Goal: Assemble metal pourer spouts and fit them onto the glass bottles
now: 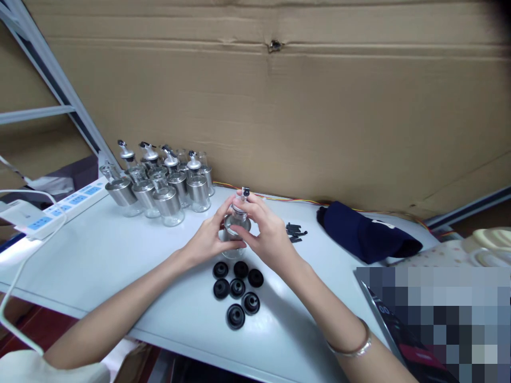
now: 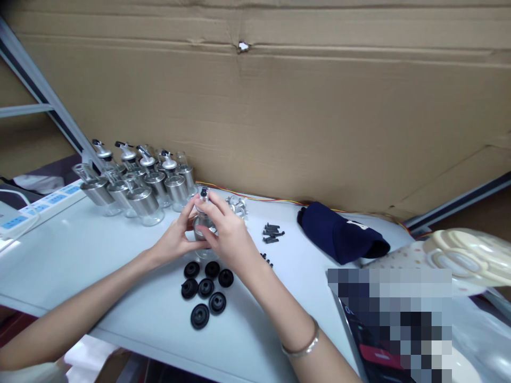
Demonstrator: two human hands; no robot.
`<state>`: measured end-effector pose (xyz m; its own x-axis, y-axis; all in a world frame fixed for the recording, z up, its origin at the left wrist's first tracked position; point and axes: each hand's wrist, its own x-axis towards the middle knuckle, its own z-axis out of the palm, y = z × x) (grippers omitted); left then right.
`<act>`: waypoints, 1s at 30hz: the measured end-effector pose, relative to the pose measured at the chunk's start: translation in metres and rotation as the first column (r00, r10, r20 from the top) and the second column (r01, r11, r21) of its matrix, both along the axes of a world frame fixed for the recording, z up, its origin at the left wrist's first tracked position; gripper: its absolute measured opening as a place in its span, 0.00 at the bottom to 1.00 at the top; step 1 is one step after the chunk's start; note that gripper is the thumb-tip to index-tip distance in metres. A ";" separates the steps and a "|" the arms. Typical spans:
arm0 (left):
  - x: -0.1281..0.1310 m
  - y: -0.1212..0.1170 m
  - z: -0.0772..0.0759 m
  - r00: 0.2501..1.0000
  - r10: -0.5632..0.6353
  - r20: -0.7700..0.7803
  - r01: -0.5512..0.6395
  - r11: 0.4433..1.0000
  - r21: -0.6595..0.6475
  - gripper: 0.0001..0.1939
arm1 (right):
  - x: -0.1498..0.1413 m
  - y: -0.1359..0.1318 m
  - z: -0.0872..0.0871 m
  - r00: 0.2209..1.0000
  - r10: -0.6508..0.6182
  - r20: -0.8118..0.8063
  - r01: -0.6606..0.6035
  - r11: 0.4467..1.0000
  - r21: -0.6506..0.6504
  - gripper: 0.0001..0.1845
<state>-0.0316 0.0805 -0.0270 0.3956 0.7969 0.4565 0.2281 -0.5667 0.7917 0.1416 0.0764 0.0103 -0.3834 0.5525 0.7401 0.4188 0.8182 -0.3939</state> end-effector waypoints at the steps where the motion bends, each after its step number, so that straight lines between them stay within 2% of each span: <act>1: 0.000 0.000 0.000 1.000 0.000 0.014 0.000 1.000 0.006 0.52 | -0.001 0.000 -0.001 1.000 -0.017 -0.001 0.017 1.000 0.003 0.22; 7: 0.002 0.000 0.000 0.994 -0.045 0.095 0.041 0.998 0.038 0.46 | -0.006 -0.002 -0.006 0.997 -0.072 -0.038 0.074 0.996 0.058 0.17; 13: 0.004 -0.002 0.001 0.987 -0.066 0.149 0.064 0.998 0.021 0.44 | -0.009 -0.003 -0.006 0.995 -0.060 -0.082 0.062 0.998 0.026 0.14; 18: 0.005 -0.002 0.002 0.986 -0.057 0.155 0.058 0.998 0.000 0.42 | -0.012 -0.003 -0.001 0.993 -0.057 -0.102 0.058 0.998 0.007 0.12; 21: 0.004 -0.003 0.002 0.991 -0.049 0.123 0.044 0.998 0.044 0.41 | -0.011 -0.003 0.001 0.994 -0.091 -0.066 0.091 0.996 -0.001 0.11; 24: 0.005 -0.004 0.002 0.999 0.054 -0.008 -0.052 0.982 0.182 0.39 | -0.011 -0.002 0.004 0.972 -0.236 0.015 0.236 0.971 0.027 0.09; 27: 0.005 -0.003 -0.003 0.977 0.196 -0.079 -0.160 0.931 0.329 0.43 | -0.014 -0.004 0.008 0.920 -0.374 0.120 0.364 0.927 0.096 0.11; 30: 0.004 0.001 -0.008 0.959 0.283 -0.022 -0.250 0.878 0.408 0.44 | -0.022 -0.009 0.014 0.926 -0.316 0.208 0.303 0.949 0.091 0.18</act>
<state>-0.0274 0.0814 -0.0355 0.2418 0.6360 0.7328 0.4670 -0.7383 0.4867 0.1201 0.0676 0.0238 -0.3545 0.6294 0.6915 0.7248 0.6522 -0.2220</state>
